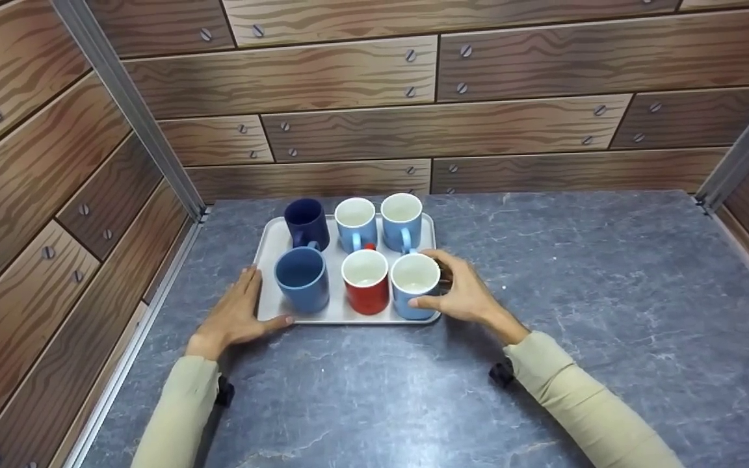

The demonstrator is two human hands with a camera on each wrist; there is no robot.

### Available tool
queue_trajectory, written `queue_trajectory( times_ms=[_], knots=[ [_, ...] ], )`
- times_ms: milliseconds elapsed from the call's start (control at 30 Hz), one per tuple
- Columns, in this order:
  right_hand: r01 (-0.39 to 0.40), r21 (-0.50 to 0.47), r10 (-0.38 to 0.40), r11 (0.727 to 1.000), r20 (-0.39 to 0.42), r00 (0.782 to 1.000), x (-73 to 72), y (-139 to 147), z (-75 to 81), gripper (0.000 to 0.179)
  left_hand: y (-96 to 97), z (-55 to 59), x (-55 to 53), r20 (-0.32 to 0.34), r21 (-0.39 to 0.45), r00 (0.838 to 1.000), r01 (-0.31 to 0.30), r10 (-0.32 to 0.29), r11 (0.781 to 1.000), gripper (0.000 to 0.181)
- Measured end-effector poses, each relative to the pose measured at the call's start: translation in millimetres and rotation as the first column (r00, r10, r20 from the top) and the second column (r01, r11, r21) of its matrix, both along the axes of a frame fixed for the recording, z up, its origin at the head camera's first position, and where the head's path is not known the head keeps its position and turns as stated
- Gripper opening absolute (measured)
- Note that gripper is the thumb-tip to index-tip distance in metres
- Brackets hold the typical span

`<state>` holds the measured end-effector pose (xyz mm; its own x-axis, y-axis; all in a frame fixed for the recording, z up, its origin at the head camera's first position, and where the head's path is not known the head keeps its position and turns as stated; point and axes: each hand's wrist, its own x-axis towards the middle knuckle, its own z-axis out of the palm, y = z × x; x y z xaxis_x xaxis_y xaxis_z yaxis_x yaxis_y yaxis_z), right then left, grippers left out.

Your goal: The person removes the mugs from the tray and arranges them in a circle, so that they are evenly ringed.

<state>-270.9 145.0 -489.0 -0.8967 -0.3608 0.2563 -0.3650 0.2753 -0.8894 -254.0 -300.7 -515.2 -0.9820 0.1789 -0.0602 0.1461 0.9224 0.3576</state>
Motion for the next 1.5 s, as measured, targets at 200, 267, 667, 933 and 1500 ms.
queue_trajectory(
  times_ms=[200,267,667,933,1500],
  knots=[
    [0.005,-0.014,-0.005,1.000,-0.007,1.000,4.5,3.0,8.2,0.083,-0.1,-0.6,-0.1,0.027,0.002,0.999,-0.017,0.017,1.000,0.135],
    [0.009,-0.010,-0.010,1.000,-0.012,1.000,5.5,4.7,12.0,0.083,0.0,-0.5,-0.8,0.032,-0.003,0.999,-0.022,0.022,1.000,0.136],
    [0.031,-0.040,-0.032,0.999,-0.026,0.999,6.0,18.7,31.8,0.083,-0.5,0.2,1.0,0.018,0.017,1.000,-0.025,0.025,1.000,0.136],
    [0.063,-0.058,-0.064,0.996,-0.017,0.998,4.2,35.8,39.2,0.082,0.4,0.4,2.1,0.030,0.019,0.999,-0.026,0.025,0.999,0.137],
    [0.223,0.002,-0.223,0.975,-0.044,0.974,-1.8,90.7,42.5,0.081,-0.6,1.2,1.0,0.058,-0.021,0.996,-0.062,0.063,0.998,0.143]
  ],
)
